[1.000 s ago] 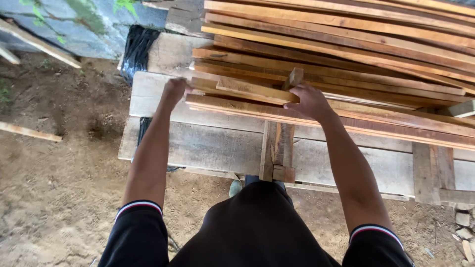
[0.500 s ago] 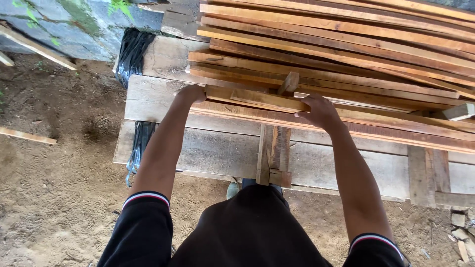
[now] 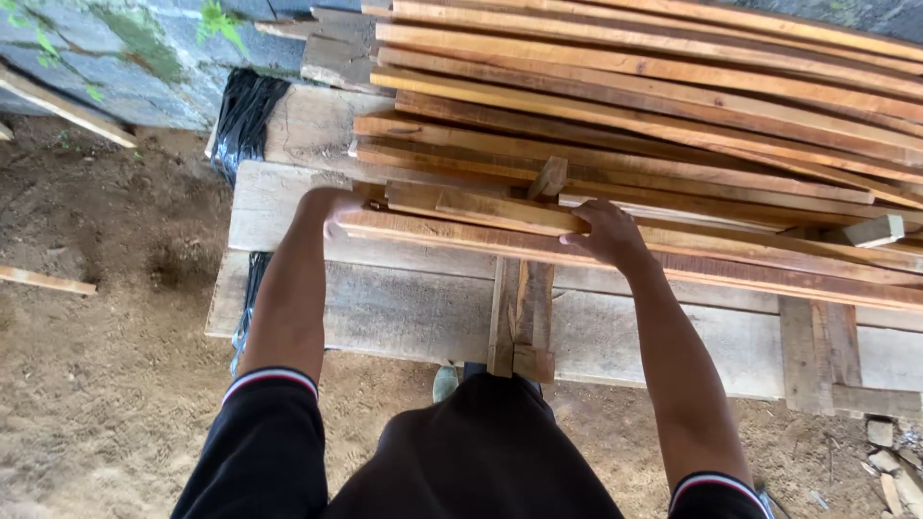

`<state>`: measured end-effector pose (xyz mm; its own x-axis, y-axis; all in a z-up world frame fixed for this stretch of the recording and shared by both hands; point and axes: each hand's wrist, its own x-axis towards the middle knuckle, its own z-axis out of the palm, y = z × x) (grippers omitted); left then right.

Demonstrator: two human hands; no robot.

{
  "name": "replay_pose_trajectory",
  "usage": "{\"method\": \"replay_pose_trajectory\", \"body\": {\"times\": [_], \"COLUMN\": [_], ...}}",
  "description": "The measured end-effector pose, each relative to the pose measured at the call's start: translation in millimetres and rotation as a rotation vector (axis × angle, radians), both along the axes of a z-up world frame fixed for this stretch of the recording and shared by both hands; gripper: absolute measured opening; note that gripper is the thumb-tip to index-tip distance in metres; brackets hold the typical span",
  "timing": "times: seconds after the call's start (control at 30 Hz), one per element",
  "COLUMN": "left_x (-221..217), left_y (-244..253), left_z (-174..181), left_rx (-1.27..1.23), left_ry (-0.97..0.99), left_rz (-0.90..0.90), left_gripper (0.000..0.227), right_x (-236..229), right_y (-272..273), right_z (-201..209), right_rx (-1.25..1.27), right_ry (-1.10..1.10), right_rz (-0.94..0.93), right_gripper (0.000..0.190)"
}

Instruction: Sort and bundle thin wooden slats in a workshop environment.

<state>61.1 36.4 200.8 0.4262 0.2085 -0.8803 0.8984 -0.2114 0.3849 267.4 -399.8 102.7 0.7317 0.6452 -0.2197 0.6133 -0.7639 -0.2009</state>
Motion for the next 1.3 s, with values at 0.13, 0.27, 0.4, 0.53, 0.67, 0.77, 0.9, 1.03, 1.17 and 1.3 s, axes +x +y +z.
{"method": "replay_pose_trajectory", "body": {"times": [0.13,0.27,0.4,0.53,0.67,0.77,0.9,1.03,1.17,1.3], "left_x": [18.2,24.1,19.4,24.6,18.5,16.2,15.4,16.1,20.3,23.2], "left_y": [33.9,52.1,54.7,64.3,45.5,45.0,44.0,45.5,67.1,80.3], "left_z": [-95.8,-134.0,-145.6,-169.8,-128.0,-121.7,-106.8,-105.9,-154.1,-171.8], "left_rx": [-0.062,-0.02,0.019,0.038,-0.003,-0.029,-0.047,-0.037,-0.034,-0.014], "left_ry": [-0.004,-0.07,-0.085,-0.072,-0.05,-0.037,-0.043,-0.033,-0.049,-0.071], "left_rz": [0.139,0.061,0.044,0.083,0.158,0.156,0.097,0.088,0.068,0.063], "left_gripper": [0.095,0.1,0.092,0.09,0.093,0.093,0.096,0.09,0.088,0.078], "right_x": [0.1,7.5,1.7,-1.7,1.1,3.3,-3.1,-3.6,-1.0,3.5], "right_y": [-0.7,1.5,-1.0,4.1,3.9,0.7,6.6,7.5,5.8,10.0], "right_z": [-2.0,-9.4,-5.5,-3.2,-5.8,-11.5,2.8,9.8,4.3,3.6], "right_rx": [-0.008,0.037,0.029,0.028,0.037,0.042,0.037,0.036,0.01,-0.004], "right_ry": [-0.003,-0.007,-0.025,-0.025,-0.024,-0.025,-0.014,-0.013,-0.01,0.006], "right_rz": [0.015,0.038,0.05,0.018,0.034,0.03,0.031,0.055,0.059,0.061], "right_gripper": [0.06,0.058,0.058,0.059,0.058,0.059,0.058,0.056,0.058,0.058]}}
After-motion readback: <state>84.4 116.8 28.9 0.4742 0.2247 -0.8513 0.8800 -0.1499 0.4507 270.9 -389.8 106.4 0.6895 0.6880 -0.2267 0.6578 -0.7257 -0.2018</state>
